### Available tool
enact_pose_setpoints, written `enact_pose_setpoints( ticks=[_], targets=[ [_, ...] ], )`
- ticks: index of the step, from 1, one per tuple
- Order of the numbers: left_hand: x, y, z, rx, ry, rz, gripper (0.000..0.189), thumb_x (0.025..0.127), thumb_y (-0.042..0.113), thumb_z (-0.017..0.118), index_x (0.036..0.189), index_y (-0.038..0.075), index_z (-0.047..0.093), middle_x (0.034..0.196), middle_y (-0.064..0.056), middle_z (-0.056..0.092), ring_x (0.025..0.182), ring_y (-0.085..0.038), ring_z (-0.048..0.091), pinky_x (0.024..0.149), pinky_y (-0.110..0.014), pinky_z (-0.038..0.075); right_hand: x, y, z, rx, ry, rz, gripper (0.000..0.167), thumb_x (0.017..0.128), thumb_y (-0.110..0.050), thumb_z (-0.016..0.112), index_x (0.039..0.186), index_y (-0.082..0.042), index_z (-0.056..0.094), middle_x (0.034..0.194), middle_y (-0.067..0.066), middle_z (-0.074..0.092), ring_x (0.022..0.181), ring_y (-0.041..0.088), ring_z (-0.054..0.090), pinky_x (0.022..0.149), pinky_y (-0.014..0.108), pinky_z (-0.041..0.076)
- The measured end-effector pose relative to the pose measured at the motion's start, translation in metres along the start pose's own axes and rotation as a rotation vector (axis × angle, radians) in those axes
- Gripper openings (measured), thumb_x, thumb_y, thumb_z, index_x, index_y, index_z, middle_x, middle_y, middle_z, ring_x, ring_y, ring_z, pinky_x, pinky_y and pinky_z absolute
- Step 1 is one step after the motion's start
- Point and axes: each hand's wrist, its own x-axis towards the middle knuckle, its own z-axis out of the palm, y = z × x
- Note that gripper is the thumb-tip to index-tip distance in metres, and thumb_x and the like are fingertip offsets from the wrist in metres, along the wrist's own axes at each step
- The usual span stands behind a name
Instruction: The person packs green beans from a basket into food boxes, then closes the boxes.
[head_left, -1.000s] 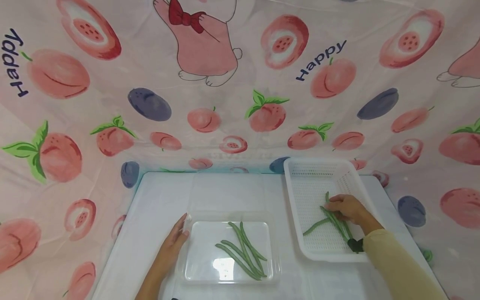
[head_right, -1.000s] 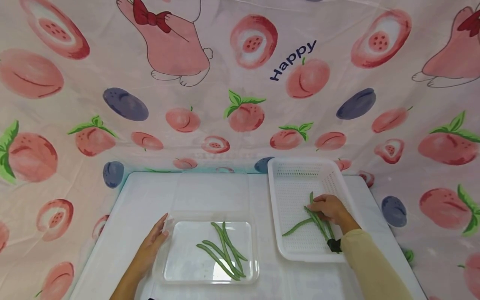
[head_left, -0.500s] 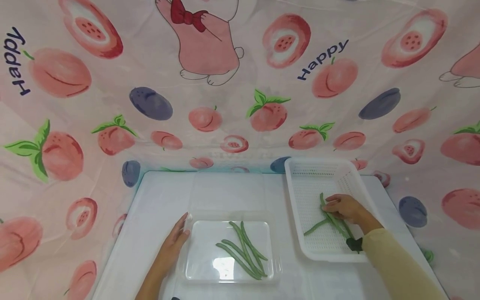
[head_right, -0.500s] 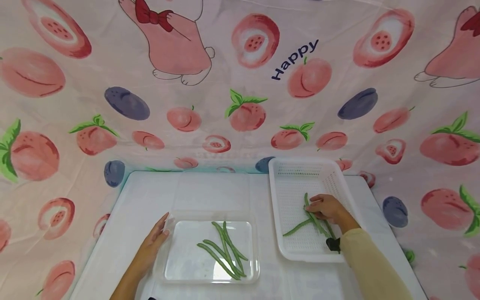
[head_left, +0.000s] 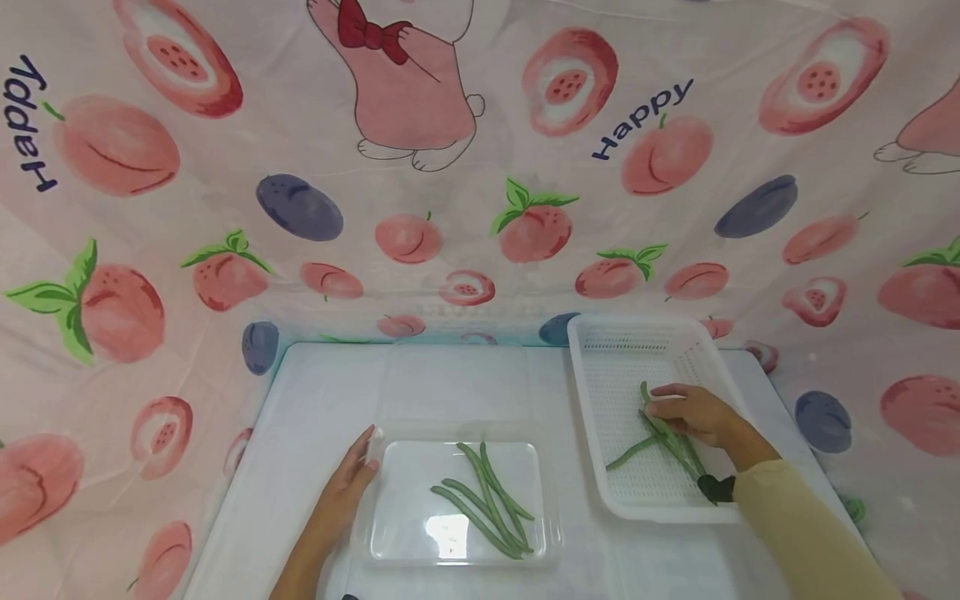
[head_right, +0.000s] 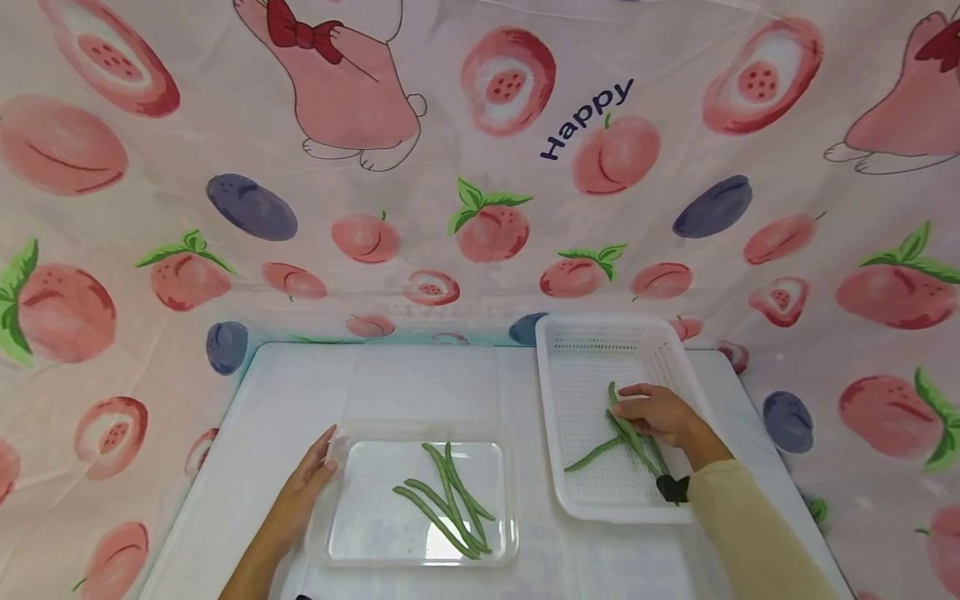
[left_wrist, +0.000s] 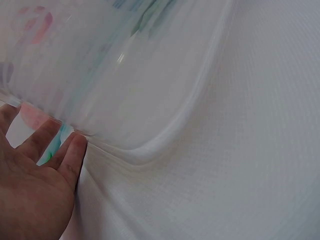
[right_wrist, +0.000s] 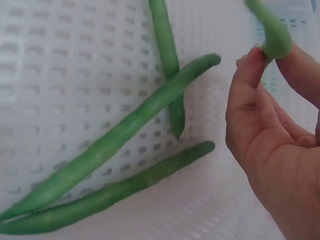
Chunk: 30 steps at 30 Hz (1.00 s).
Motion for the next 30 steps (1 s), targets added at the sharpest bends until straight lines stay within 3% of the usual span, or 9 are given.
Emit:
enact_pose_setpoints(
  ticks=[4,7,13,17,24,30],
  targets=[
    [-0.001,0.001,0.0,-0.005,-0.002,0.009,0.059,0.103,0.056,0.05,0.157,0.047,0.029,0.168,-0.006,0.03,0.15,-0.045,0.034,0.104,-0.066,0.049,-0.004,-0.006,0.004,-0.02,0.004,-0.01,0.075,0.097,-0.03,0.072,0.152,0.006,0.035,0.132,0.015,0.065,0.106,0.016,0.061,0.086,0.025,0.055],
    [-0.001,0.002,0.0,-0.007,-0.005,0.018,0.058,0.103,0.056,0.05,0.156,0.048,0.029,0.168,-0.006,0.031,0.15,-0.045,0.035,0.103,-0.066,0.05,-0.005,-0.011,0.006,-0.006,-0.007,-0.028,0.075,0.098,-0.029,0.07,0.154,0.004,0.033,0.136,0.019,0.063,0.108,0.018,0.062,0.086,0.026,0.055],
    [-0.001,0.001,-0.001,-0.014,-0.007,0.032,0.056,0.104,0.054,0.05,0.156,0.049,0.03,0.167,-0.006,0.032,0.149,-0.045,0.036,0.102,-0.067,0.05,-0.014,-0.026,0.008,0.084,-0.073,-0.081,0.071,0.102,-0.022,0.065,0.155,0.005,0.027,0.12,0.008,0.067,0.097,0.013,0.065,0.082,0.026,0.059],
    [-0.001,0.001,-0.002,-0.017,-0.008,0.031,0.055,0.104,0.053,0.05,0.155,0.049,0.03,0.167,-0.006,0.031,0.15,-0.045,0.036,0.103,-0.067,0.05,-0.023,-0.038,0.011,0.135,-0.115,-0.111,0.064,0.101,-0.022,0.066,0.151,0.004,0.034,0.106,-0.002,0.067,0.093,0.012,0.066,0.081,0.027,0.061],
    [-0.001,0.0,-0.002,-0.019,-0.009,0.033,0.056,0.103,0.055,0.05,0.155,0.05,0.03,0.168,-0.007,0.029,0.15,-0.046,0.034,0.103,-0.068,0.049,-0.039,-0.061,0.025,0.167,-0.163,-0.144,0.047,0.103,-0.022,0.063,0.143,-0.006,0.044,0.11,0.002,0.064,0.095,0.015,0.062,0.084,0.031,0.061],
    [-0.001,0.0,-0.002,-0.022,-0.009,0.032,0.057,0.104,0.053,0.05,0.156,0.048,0.029,0.168,-0.008,0.03,0.149,-0.046,0.035,0.101,-0.066,0.051,-0.049,-0.08,0.039,0.213,-0.198,-0.166,0.037,0.102,-0.02,0.064,0.136,-0.015,0.048,0.108,-0.001,0.072,0.087,0.011,0.065,0.072,0.022,0.057]
  ],
)
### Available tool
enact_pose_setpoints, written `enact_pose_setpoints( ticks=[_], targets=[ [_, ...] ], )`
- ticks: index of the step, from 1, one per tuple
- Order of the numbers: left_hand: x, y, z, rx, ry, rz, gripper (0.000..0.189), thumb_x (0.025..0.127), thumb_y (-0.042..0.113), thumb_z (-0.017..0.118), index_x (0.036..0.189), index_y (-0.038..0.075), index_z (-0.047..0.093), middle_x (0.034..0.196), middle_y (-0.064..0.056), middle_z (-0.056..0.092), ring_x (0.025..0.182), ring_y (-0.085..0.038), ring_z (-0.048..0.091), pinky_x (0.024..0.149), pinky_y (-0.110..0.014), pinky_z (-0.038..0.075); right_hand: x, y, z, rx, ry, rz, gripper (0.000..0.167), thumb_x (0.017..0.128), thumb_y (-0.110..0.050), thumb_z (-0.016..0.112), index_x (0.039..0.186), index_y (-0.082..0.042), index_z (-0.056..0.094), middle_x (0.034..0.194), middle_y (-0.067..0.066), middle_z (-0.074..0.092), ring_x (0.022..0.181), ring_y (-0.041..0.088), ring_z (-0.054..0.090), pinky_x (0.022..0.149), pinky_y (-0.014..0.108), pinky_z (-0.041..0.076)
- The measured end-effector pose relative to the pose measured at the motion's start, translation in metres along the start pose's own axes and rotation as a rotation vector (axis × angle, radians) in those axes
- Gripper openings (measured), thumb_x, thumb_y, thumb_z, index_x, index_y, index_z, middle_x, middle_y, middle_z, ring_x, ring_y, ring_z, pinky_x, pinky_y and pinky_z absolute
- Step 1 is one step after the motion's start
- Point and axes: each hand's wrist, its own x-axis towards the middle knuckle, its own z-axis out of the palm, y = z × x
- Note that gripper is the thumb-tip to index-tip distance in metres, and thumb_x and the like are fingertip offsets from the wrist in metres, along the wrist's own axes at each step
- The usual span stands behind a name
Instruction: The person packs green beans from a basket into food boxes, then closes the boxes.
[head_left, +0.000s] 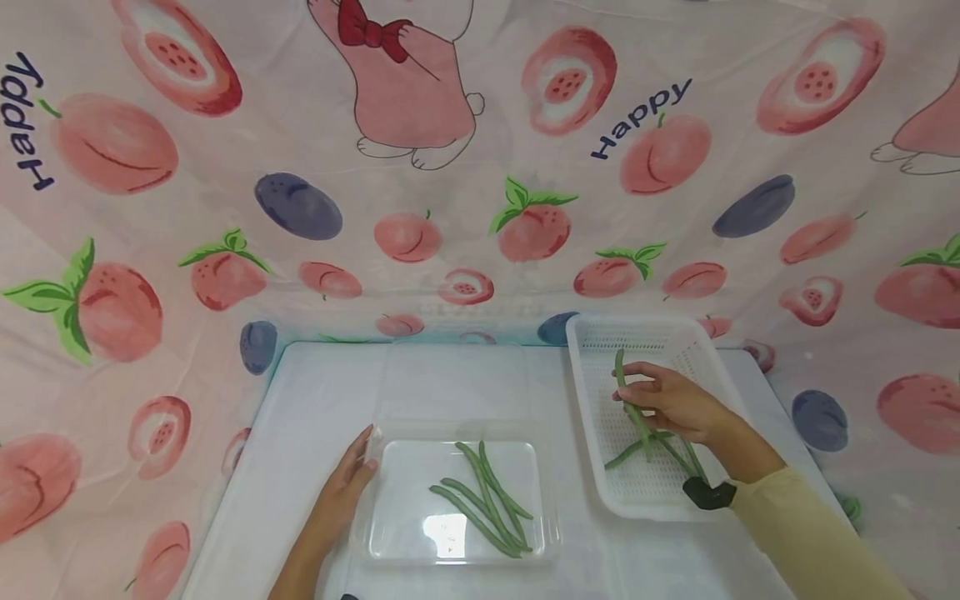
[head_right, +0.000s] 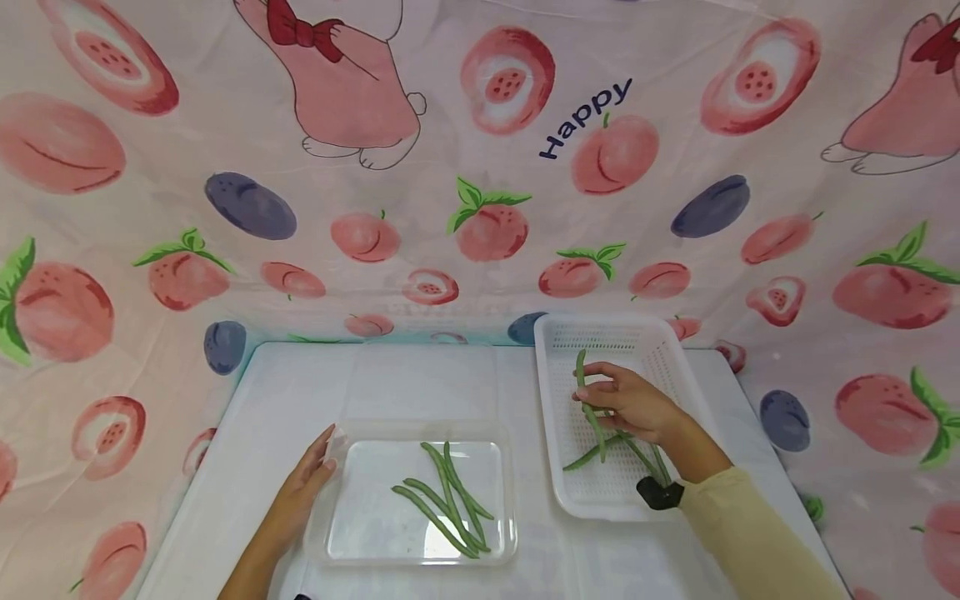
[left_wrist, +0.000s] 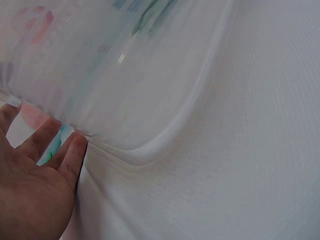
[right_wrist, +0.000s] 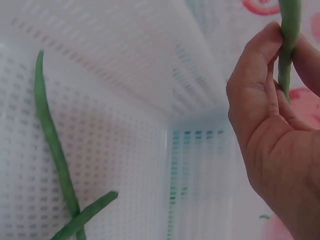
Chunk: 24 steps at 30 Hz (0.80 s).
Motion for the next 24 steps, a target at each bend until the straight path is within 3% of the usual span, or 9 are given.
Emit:
enact_pose_setpoints(
  ticks=[9,16,21,24],
  targets=[
    [0.001,-0.003,0.0,-0.005,-0.002,-0.003,0.056,0.104,0.051,0.05,0.156,0.048,0.029,0.167,-0.008,0.032,0.148,-0.046,0.037,0.1,-0.066,0.052,-0.004,-0.018,0.032,0.055,-0.122,-0.065,0.038,0.102,-0.013,0.064,0.135,-0.012,0.046,0.104,0.001,0.075,0.087,0.013,0.072,0.08,0.03,0.063],
    [0.001,-0.002,0.0,0.01,0.004,-0.018,0.058,0.104,0.052,0.049,0.158,0.046,0.029,0.168,-0.008,0.03,0.15,-0.046,0.035,0.101,-0.066,0.051,-0.004,-0.026,0.058,0.065,-0.187,-0.076,0.035,0.1,-0.012,0.066,0.13,-0.012,0.049,0.103,0.005,0.075,0.087,0.019,0.075,0.08,0.035,0.065],
    [0.001,-0.002,0.001,0.003,0.005,-0.019,0.056,0.105,0.051,0.05,0.157,0.047,0.029,0.168,-0.007,0.031,0.149,-0.046,0.036,0.101,-0.066,0.051,-0.004,-0.032,0.077,0.065,-0.225,-0.077,0.041,0.1,-0.013,0.067,0.134,-0.008,0.045,0.104,0.008,0.073,0.083,0.019,0.074,0.076,0.044,0.065],
    [0.001,-0.002,0.001,0.002,0.008,-0.017,0.056,0.104,0.051,0.05,0.157,0.047,0.03,0.167,-0.006,0.032,0.149,-0.046,0.037,0.101,-0.066,0.051,-0.005,-0.036,0.088,0.053,-0.243,-0.08,0.046,0.099,-0.015,0.068,0.137,-0.006,0.042,0.105,0.01,0.071,0.081,0.02,0.075,0.071,0.042,0.066]
  ],
)
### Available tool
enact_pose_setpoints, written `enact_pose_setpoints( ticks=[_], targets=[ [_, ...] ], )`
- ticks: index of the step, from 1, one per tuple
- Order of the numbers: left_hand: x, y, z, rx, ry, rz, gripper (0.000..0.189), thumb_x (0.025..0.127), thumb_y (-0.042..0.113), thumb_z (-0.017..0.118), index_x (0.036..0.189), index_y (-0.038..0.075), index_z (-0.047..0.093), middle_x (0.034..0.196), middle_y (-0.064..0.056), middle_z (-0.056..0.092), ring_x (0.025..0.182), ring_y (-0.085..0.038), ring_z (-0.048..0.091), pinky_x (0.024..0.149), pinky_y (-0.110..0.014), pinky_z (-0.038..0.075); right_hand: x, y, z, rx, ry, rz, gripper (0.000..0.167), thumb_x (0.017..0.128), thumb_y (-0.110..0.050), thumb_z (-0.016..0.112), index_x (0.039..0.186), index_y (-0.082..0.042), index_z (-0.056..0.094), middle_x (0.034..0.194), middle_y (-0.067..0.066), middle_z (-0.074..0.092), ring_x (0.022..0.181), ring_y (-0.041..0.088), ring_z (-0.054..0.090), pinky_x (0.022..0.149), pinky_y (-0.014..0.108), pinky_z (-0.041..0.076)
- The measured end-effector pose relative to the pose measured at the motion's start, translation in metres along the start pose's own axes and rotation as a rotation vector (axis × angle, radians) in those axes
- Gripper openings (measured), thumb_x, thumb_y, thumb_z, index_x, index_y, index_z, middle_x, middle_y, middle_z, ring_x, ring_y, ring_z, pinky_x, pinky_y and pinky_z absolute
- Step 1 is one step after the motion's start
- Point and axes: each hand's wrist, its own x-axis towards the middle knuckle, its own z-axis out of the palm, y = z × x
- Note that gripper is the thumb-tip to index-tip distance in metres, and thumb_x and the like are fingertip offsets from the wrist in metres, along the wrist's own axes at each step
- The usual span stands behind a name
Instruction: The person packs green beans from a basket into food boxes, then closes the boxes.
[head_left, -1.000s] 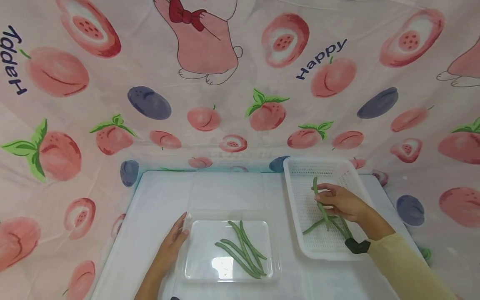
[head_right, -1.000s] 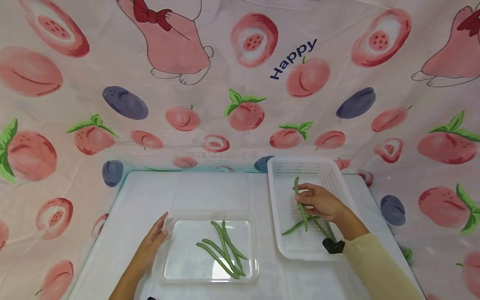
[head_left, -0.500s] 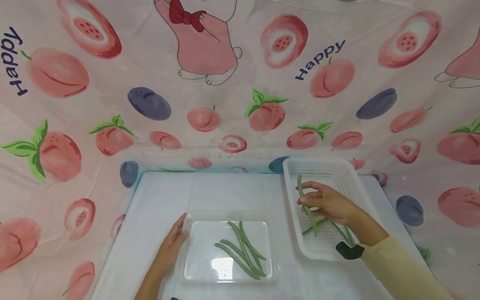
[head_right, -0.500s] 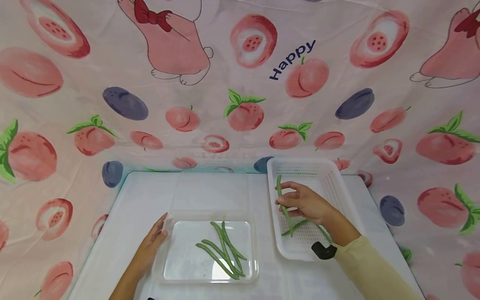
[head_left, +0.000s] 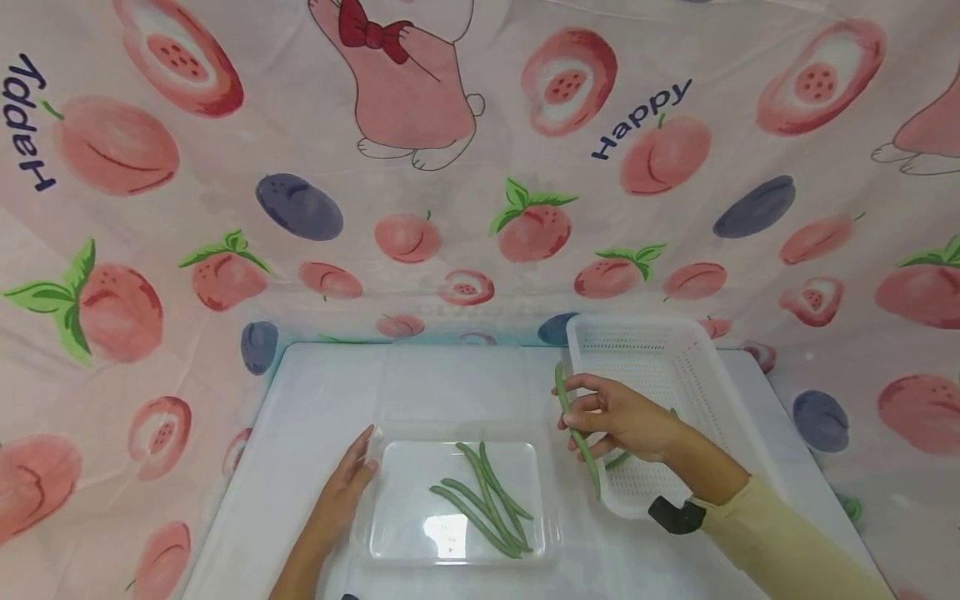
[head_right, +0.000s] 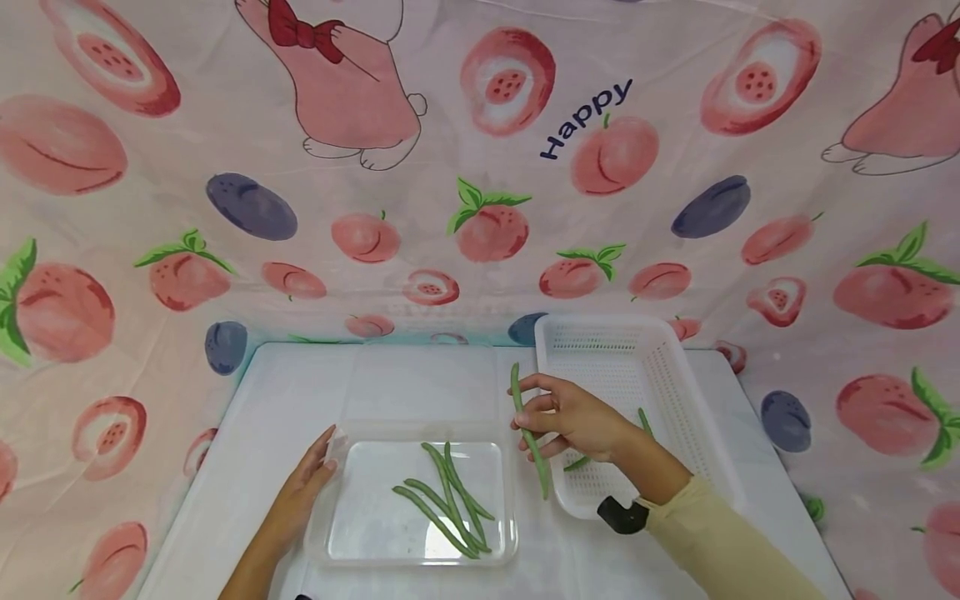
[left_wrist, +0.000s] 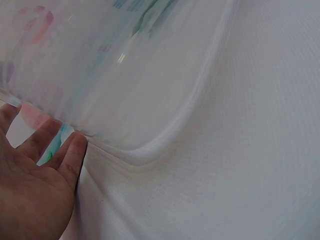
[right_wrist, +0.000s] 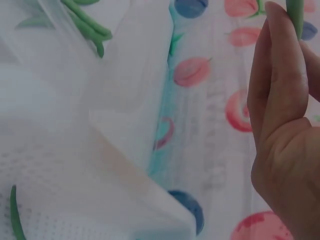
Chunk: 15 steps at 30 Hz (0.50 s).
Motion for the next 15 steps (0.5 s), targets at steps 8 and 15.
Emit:
enact_pose_setpoints(
  ticks=[8,15],
  targets=[
    [0.0,0.001,-0.001,-0.027,-0.02,0.008,0.056,0.105,0.05,0.05,0.156,0.047,0.03,0.168,-0.007,0.031,0.149,-0.046,0.037,0.101,-0.066,0.051,0.009,-0.004,0.027,-0.005,-0.07,0.002,0.052,0.098,-0.016,0.069,0.141,-0.005,0.041,0.102,0.01,0.068,0.077,0.022,0.074,0.068,0.043,0.065],
    [-0.001,-0.001,0.0,-0.031,-0.016,0.017,0.058,0.104,0.051,0.051,0.158,0.045,0.029,0.168,-0.008,0.029,0.149,-0.047,0.036,0.101,-0.066,0.051,0.021,-0.004,0.046,-0.008,-0.113,0.021,0.052,0.097,-0.015,0.07,0.141,-0.006,0.043,0.098,0.007,0.066,0.077,0.023,0.075,0.069,0.044,0.065]
  ],
)
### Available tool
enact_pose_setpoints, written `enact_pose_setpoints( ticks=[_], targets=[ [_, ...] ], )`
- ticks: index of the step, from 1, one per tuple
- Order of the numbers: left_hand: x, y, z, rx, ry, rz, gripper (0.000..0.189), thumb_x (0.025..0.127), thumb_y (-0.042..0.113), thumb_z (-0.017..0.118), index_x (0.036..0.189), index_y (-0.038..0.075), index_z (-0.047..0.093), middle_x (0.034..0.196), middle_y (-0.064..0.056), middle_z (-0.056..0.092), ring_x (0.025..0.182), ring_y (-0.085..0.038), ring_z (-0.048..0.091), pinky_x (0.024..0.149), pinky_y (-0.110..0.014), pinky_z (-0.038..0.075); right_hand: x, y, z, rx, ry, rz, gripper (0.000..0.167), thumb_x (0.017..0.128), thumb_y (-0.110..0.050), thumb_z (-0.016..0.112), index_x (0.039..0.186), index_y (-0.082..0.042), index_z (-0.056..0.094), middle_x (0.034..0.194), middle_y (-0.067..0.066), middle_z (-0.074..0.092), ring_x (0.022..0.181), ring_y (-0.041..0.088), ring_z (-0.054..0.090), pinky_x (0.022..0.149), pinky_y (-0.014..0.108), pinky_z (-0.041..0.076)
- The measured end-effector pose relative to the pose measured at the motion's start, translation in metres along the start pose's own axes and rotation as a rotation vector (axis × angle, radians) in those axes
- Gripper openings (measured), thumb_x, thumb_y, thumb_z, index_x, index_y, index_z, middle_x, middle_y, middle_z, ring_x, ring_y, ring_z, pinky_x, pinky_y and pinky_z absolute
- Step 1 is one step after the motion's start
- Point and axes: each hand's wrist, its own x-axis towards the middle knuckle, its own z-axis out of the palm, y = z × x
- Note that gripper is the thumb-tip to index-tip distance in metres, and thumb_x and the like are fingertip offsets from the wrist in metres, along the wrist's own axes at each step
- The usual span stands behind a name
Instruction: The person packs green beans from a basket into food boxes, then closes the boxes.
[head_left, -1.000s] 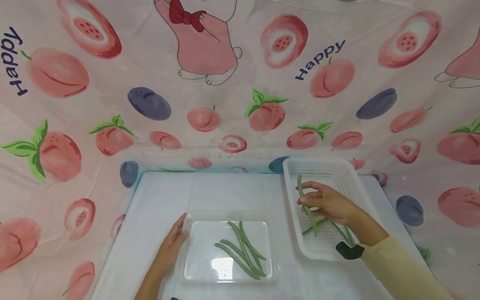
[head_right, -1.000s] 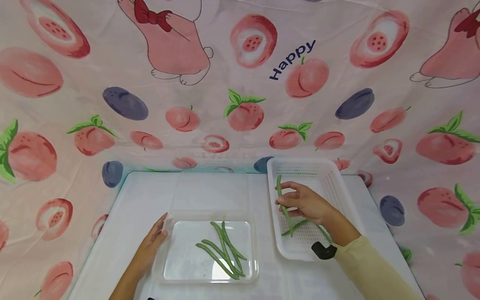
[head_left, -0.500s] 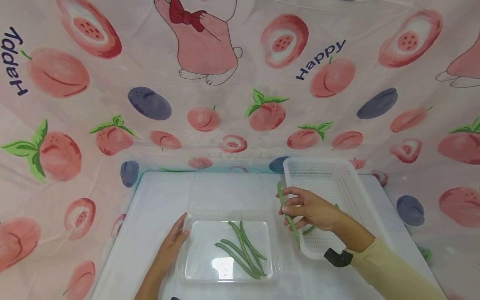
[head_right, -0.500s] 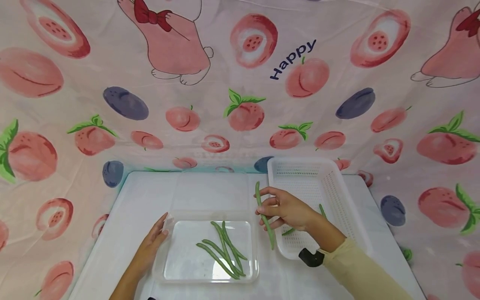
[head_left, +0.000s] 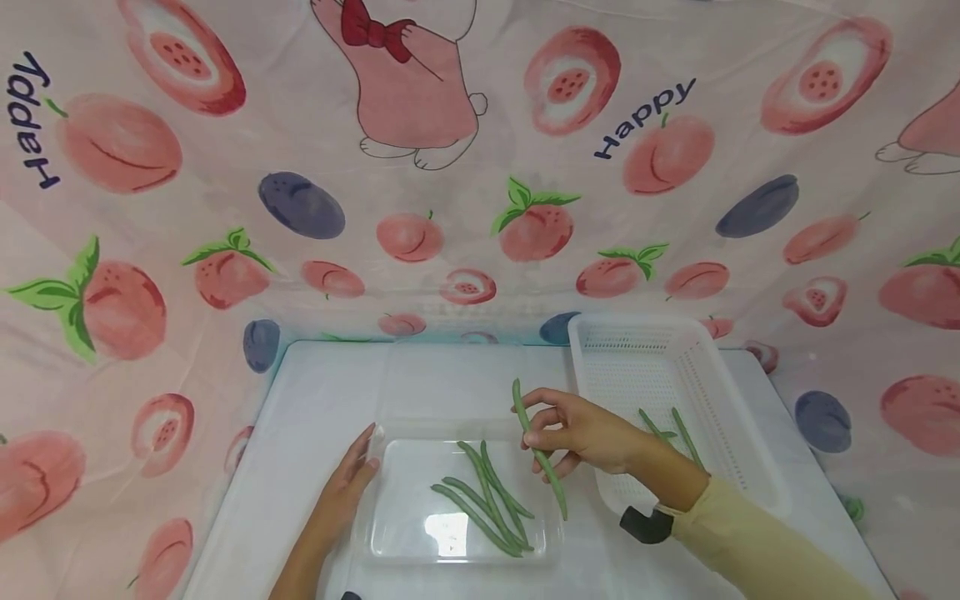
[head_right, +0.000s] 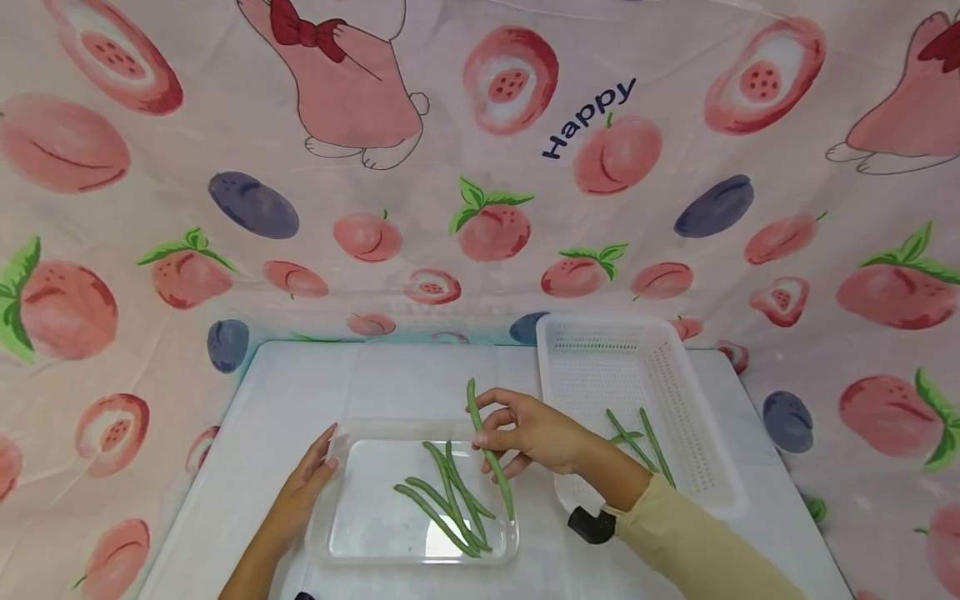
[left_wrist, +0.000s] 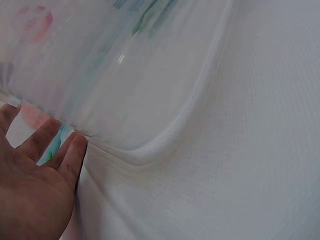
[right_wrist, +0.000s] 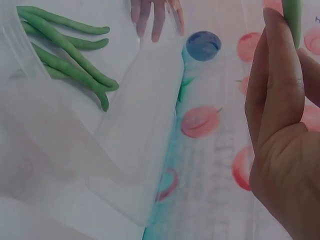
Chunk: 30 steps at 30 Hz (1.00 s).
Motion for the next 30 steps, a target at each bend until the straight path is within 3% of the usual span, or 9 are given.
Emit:
enact_pose_setpoints(
  ticks=[9,30],
  targets=[
    [0.0,0.0,0.0,-0.018,-0.011,-0.004,0.058,0.104,0.052,0.05,0.158,0.046,0.028,0.169,-0.007,0.029,0.149,-0.047,0.036,0.101,-0.065,0.052,0.009,0.0,0.012,0.001,-0.005,0.019,0.056,0.095,-0.015,0.073,0.142,-0.008,0.044,0.099,0.008,0.066,0.078,0.025,0.075,0.067,0.044,0.065],
    [0.002,-0.001,-0.001,0.003,-0.002,-0.014,0.056,0.104,0.051,0.05,0.156,0.049,0.029,0.168,-0.006,0.03,0.15,-0.046,0.035,0.102,-0.068,0.049,0.014,0.007,0.013,-0.012,-0.005,0.024,0.061,0.096,-0.017,0.072,0.146,-0.005,0.04,0.101,0.006,0.069,0.086,0.025,0.076,0.067,0.041,0.065]
  ],
)
